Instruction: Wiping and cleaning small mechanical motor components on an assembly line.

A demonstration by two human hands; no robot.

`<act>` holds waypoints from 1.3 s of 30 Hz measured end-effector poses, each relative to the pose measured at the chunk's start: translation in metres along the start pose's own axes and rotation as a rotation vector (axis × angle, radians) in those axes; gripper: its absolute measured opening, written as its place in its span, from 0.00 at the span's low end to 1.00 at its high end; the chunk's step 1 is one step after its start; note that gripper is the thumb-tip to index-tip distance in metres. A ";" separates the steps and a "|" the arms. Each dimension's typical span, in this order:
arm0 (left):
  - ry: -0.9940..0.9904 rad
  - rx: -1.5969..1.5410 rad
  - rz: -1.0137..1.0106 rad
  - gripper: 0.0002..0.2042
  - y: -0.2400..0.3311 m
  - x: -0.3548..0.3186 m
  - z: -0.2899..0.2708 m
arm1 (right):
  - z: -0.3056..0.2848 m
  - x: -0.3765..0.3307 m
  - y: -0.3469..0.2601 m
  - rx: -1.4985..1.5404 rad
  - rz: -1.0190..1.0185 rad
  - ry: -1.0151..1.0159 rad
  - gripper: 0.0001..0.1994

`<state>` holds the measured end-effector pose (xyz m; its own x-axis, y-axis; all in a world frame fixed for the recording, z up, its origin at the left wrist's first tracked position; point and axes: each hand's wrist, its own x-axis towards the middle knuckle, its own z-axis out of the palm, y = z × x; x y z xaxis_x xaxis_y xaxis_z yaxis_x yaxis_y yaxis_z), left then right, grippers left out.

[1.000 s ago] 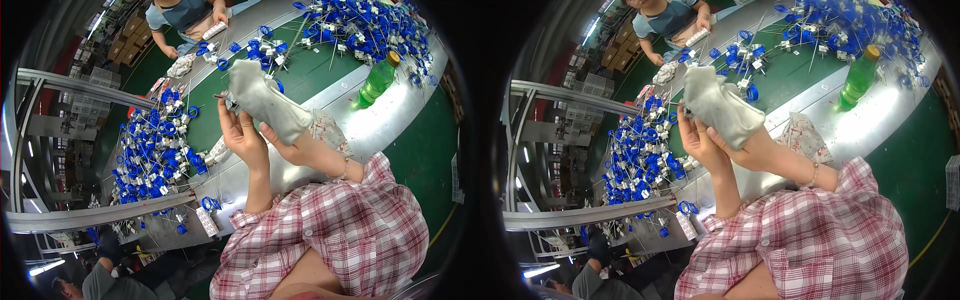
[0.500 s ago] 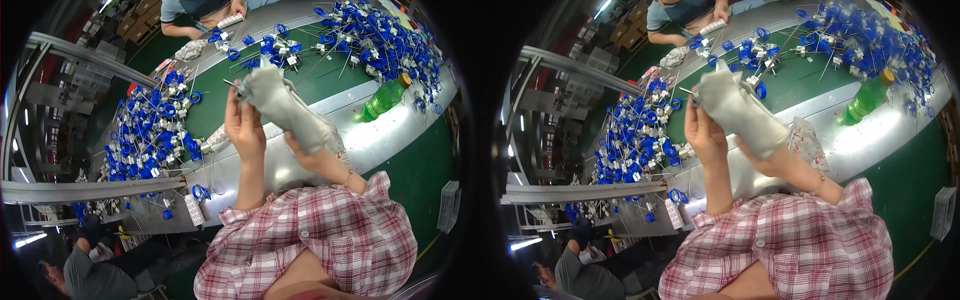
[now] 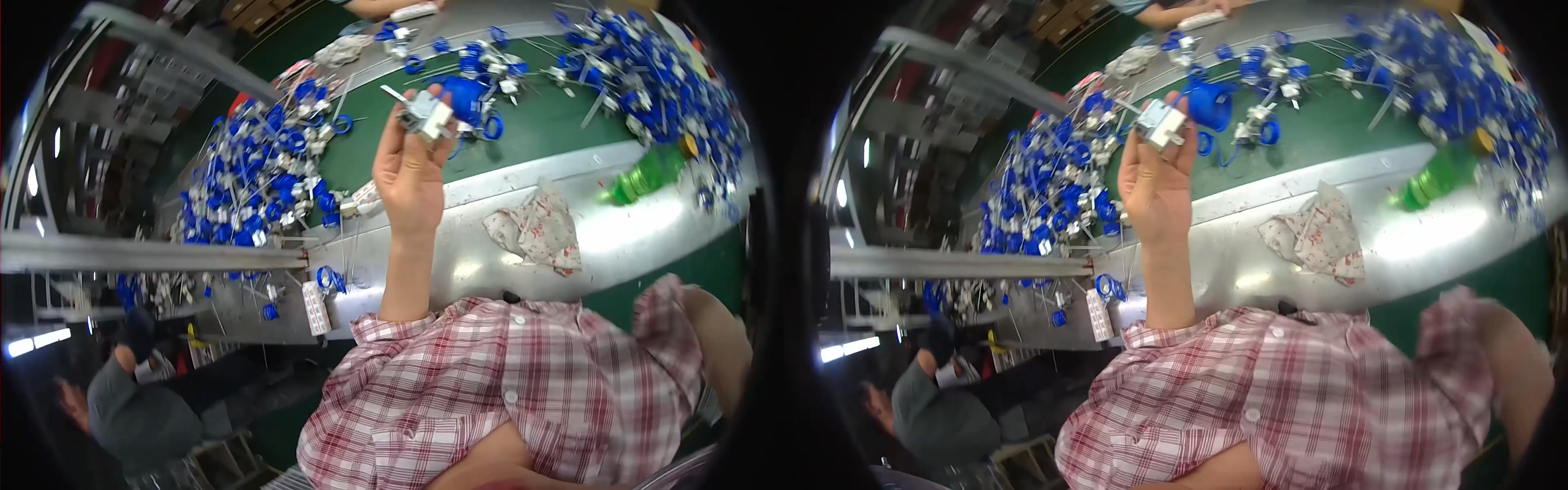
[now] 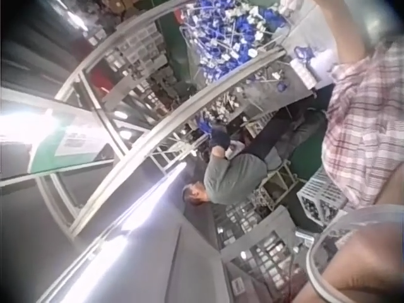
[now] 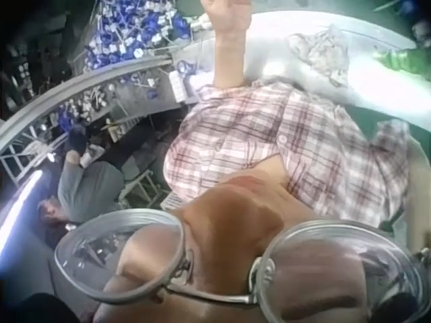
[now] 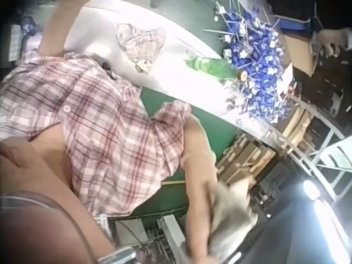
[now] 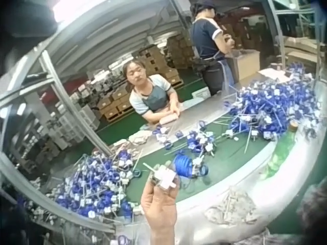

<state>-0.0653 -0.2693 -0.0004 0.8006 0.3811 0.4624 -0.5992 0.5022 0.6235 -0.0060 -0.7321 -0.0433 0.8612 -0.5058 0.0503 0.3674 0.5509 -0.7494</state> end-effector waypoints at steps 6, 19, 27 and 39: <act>-0.011 0.014 -0.011 0.22 0.012 -0.013 0.000 | 0.383 -0.280 0.083 0.067 0.119 -0.134 0.17; 0.081 0.137 -0.041 0.22 -0.003 -0.020 0.003 | 0.244 -0.247 0.036 0.004 -0.066 -0.226 0.16; 0.216 0.426 -0.064 0.22 0.025 -0.013 0.000 | 0.161 -0.059 -0.012 -0.301 -0.303 -0.253 0.15; 0.107 0.634 -0.422 0.30 0.028 0.009 0.008 | 0.258 -0.151 0.120 -0.453 -0.224 -1.234 0.12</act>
<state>-0.0744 -0.2584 0.0264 0.9366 0.3449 0.0614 -0.0991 0.0926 0.9908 -0.0017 -0.4184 0.0292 0.6381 0.5052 0.5811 0.6006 0.1457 -0.7862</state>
